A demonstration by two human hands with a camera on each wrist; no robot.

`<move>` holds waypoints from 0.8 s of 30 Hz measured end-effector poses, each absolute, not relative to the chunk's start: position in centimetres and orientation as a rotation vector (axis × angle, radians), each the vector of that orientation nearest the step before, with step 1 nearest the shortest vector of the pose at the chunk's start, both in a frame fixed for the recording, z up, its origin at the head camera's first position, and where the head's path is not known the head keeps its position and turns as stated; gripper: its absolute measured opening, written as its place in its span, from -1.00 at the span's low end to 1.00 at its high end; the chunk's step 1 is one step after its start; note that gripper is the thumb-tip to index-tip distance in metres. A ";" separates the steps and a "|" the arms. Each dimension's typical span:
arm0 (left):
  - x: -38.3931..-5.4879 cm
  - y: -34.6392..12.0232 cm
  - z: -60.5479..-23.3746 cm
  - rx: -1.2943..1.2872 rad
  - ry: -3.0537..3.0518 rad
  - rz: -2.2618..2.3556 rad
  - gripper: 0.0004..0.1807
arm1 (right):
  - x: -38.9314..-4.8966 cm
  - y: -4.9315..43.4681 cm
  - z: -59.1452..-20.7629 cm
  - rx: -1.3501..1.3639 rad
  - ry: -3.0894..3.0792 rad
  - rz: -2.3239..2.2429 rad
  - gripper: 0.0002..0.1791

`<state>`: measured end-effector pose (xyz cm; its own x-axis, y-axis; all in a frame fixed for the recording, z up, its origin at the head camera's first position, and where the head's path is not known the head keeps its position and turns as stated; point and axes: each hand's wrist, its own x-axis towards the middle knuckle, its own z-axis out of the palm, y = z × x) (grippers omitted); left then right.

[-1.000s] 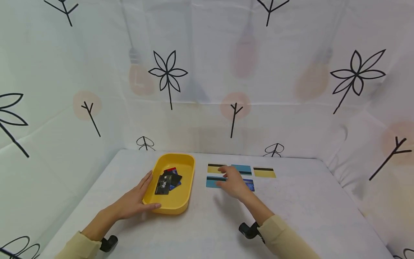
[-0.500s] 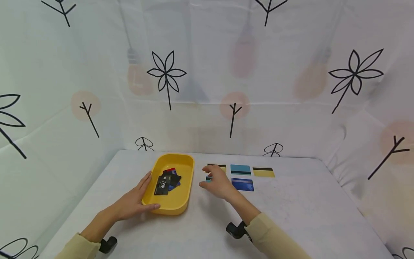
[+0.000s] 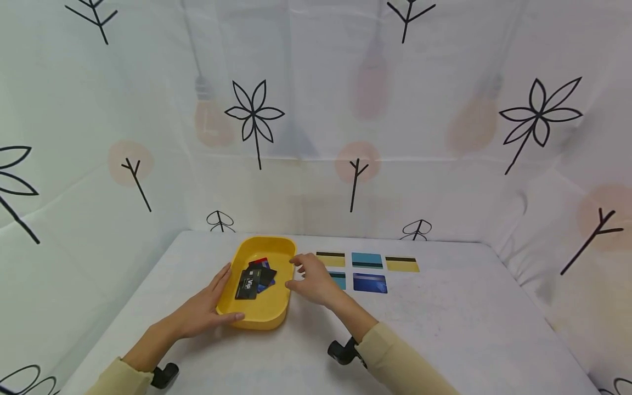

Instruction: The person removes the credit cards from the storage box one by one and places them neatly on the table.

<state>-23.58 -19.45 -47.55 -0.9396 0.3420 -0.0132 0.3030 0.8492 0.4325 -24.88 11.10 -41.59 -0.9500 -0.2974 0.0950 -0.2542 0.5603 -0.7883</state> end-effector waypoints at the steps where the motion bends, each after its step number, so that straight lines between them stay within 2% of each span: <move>1: -23.6 -19.5 -47.6 0.512 2.935 0.664 0.32 | -24.9 10.9 -41.6 -0.491 2.722 -1.366 -0.45; 24: -23.3 -19.5 -47.2 0.553 2.941 0.688 0.29 | -25.6 5.1 -42.2 -0.671 2.571 -1.290 -0.43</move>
<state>-23.34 -19.52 -47.20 -0.9328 0.3601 0.0128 0.3284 0.8349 0.4416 -25.61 5.12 -42.16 -0.8802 -0.4735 0.0339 -0.3101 0.5195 -0.7962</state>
